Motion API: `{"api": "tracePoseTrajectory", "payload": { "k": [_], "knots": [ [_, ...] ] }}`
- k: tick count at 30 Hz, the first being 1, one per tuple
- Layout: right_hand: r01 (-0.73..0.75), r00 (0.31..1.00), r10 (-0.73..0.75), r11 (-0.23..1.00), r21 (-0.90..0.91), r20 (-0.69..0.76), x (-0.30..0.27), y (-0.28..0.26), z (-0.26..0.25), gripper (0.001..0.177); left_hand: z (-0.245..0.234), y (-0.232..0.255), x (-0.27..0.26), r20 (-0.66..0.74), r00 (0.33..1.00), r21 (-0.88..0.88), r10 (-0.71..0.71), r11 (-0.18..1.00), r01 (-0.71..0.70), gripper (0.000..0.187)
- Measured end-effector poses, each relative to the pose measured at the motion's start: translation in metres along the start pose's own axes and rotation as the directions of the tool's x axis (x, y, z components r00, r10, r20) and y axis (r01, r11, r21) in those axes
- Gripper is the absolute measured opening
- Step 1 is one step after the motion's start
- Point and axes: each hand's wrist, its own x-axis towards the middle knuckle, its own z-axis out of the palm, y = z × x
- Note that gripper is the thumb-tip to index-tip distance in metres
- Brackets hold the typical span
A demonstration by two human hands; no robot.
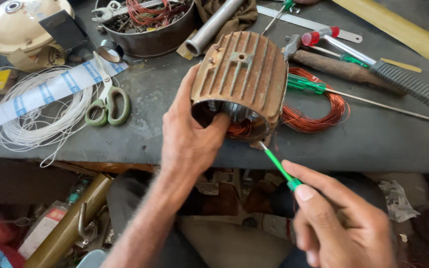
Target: The person is winding copper wire into the slots of a motor stator. They use a flat tool to push the wire into place and a screwdriver to adjust the coils inside the stator. The task involves repetitive winding and careful placement of the wire.
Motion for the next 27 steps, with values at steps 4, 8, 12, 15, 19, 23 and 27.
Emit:
{"api": "tracePoseTrajectory", "payload": {
  "k": [4, 8, 12, 15, 19, 23, 27],
  "knots": [
    [0.188, 0.982, -0.187, 0.981, 0.042, -0.019, 0.003, -0.019, 0.036, 0.042, -0.002, -0.009, -0.001, 0.029, 0.994, -0.061, 0.102, 0.993, -0.100, 0.073],
    [0.350, 0.931, -0.359, 0.929, -0.122, -0.070, 0.019, -0.024, 0.071, 0.039, 0.000, -0.012, -0.004, 0.024, 0.998, -0.071, 0.066, 0.995, -0.064, 0.072],
    [0.384, 0.918, -0.383, 0.923, -0.011, -0.105, 0.009, -0.022, 0.074, 0.037, 0.006, -0.006, -0.001, -0.065, 0.976, 0.102, 0.207, 0.975, -0.199, 0.067],
    [0.319, 0.931, -0.312, 0.948, 0.004, -0.191, -0.006, -0.016, 0.058, 0.036, 0.017, -0.003, -0.001, -0.187, 0.980, 0.084, 0.068, 0.995, -0.053, 0.059],
    [0.120, 0.946, -0.127, 0.992, -0.044, -0.297, -0.013, 0.002, 0.036, 0.037, 0.028, -0.005, -0.001, -0.287, 0.955, 0.130, 0.080, 0.991, -0.044, 0.056],
    [0.199, 0.939, -0.201, 0.979, -0.037, -0.279, -0.014, 0.017, 0.031, 0.036, 0.029, -0.009, -0.001, -0.274, 0.953, 0.098, 0.131, 0.989, -0.108, 0.052],
    [0.246, 0.933, -0.244, 0.969, -0.026, -0.264, -0.018, 0.015, 0.031, 0.036, 0.026, -0.003, -0.001, -0.295, 0.950, 0.104, 0.099, 0.992, -0.071, 0.049]
  ]
}}
